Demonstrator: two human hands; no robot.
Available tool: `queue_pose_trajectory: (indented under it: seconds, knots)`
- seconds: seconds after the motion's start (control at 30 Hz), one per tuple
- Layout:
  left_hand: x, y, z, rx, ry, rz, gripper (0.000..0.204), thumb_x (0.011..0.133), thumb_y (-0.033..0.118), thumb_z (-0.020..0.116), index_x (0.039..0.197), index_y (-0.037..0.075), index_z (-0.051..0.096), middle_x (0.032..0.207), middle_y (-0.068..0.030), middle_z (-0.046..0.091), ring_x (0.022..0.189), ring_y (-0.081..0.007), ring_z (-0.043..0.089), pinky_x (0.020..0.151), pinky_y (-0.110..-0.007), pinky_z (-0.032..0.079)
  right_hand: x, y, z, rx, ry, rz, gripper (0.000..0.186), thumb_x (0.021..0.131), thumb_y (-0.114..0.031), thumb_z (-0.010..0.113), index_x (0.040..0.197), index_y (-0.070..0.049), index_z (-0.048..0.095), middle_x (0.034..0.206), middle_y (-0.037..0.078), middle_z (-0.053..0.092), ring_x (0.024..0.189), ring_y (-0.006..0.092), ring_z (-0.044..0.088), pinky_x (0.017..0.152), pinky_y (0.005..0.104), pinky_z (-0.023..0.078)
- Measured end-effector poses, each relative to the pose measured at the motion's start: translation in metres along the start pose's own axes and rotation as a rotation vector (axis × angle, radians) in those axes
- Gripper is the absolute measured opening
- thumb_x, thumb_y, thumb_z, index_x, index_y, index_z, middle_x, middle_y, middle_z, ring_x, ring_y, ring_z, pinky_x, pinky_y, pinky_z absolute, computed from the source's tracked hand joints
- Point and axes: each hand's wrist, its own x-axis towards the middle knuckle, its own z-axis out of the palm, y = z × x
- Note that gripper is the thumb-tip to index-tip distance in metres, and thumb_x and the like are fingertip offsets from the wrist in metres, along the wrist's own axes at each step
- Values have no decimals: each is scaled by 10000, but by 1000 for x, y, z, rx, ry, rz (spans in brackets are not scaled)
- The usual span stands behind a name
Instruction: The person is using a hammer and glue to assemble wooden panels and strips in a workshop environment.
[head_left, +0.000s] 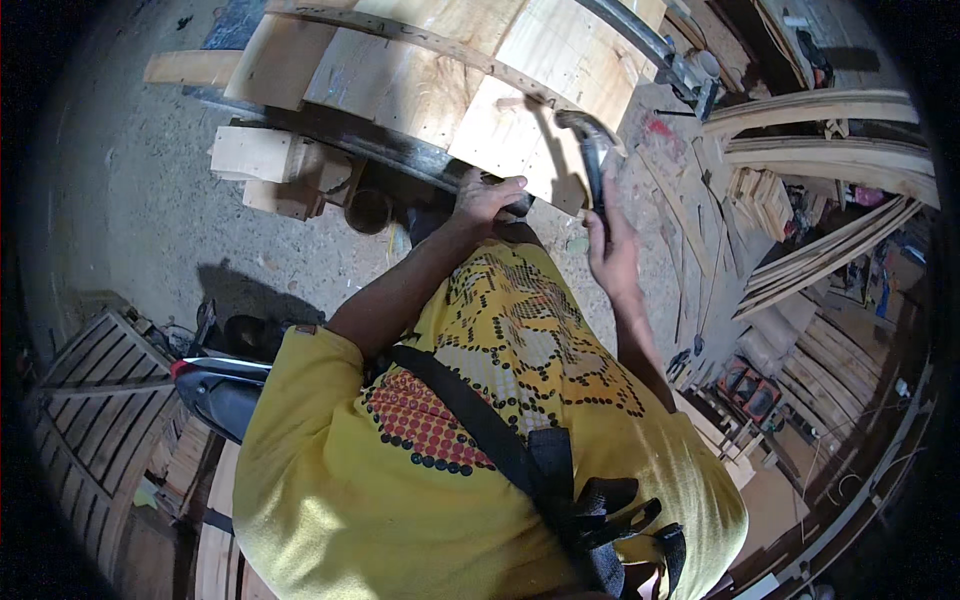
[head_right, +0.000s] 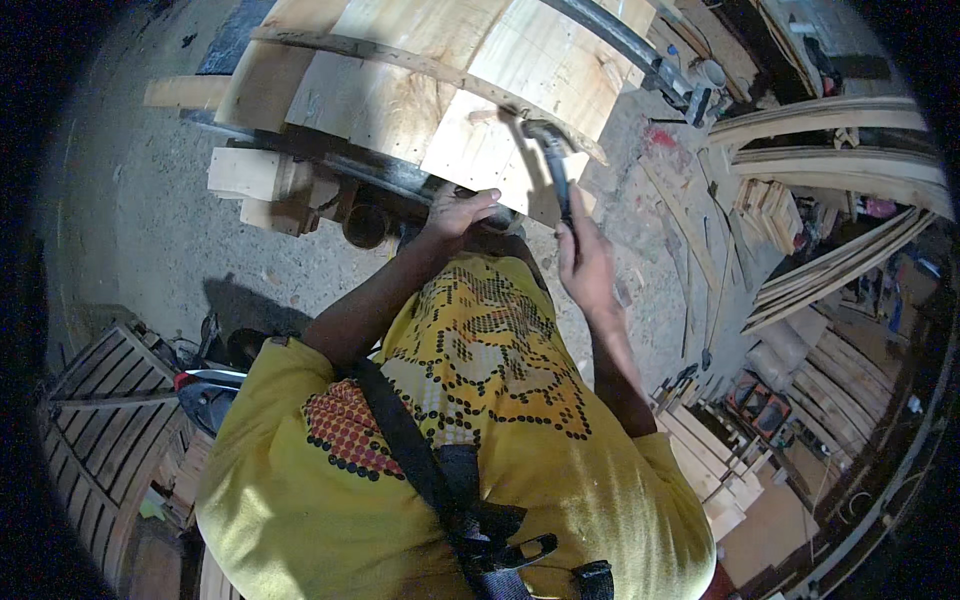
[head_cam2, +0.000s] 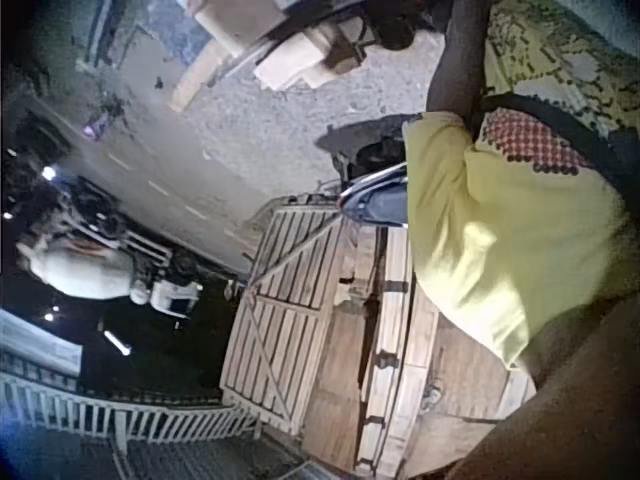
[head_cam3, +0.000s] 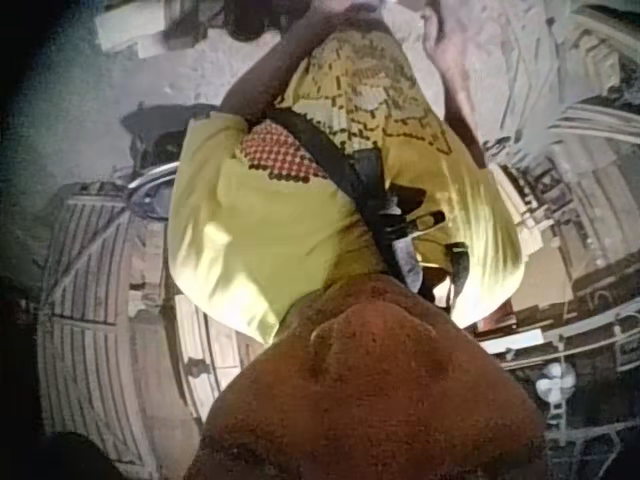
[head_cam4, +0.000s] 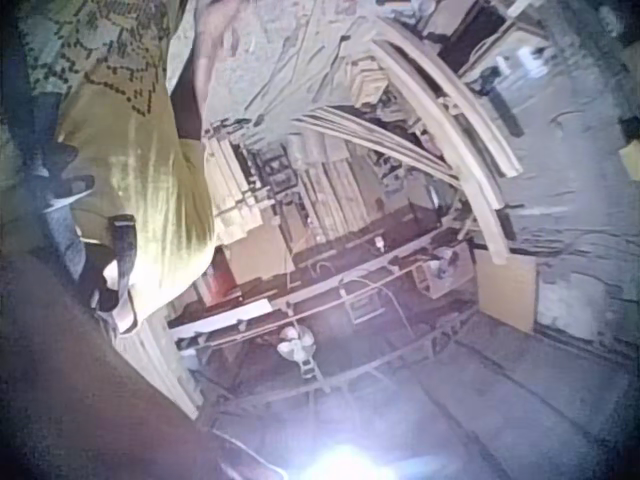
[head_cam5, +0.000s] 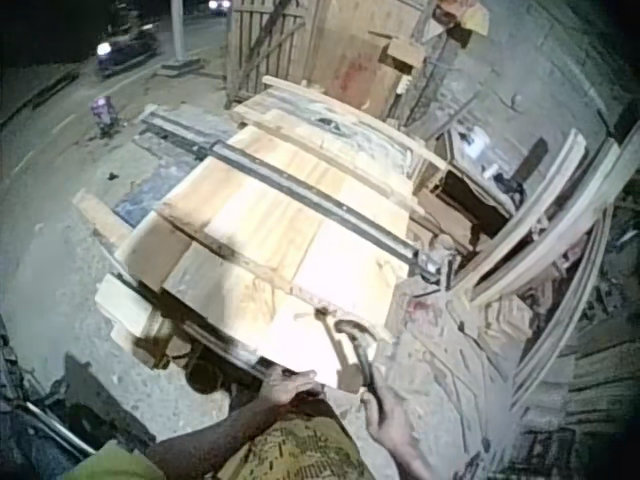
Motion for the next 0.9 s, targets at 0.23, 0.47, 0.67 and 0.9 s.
queue_pose_trajectory:
  seconds: [0.23,0.47,0.67,0.9]
  knots:
    - [-10,3,9,56,13,196,514,837,-2,755,1285,-26,503,1164,-152,644,1017,-241,678,880,-377,585,4,-10,9,7,-117,88,550,973,-43,570,1503,-49,424,1158,293,638,1051,438,655,908,443,519]
    - [-16,13,15,336,28,200,461,824,116,771,1206,-52,575,1139,-142,658,930,-188,659,786,-312,532,-5,37,13,-42,-142,55,554,978,-57,555,1515,-84,420,1225,286,634,1052,415,664,877,444,540]
    - [-32,28,39,257,88,240,460,769,146,833,1138,-45,637,1023,-105,692,897,-210,653,760,-336,531,-18,81,-13,61,-12,-6,582,1007,-251,517,1559,-128,379,796,88,641,635,188,614,647,347,542]
    - [-26,-14,23,63,329,296,255,859,125,795,1025,69,610,903,-23,642,731,-142,626,651,-297,537,-54,180,-84,143,82,-59,618,943,-121,632,1520,-64,420,700,94,525,599,274,567,594,375,488]
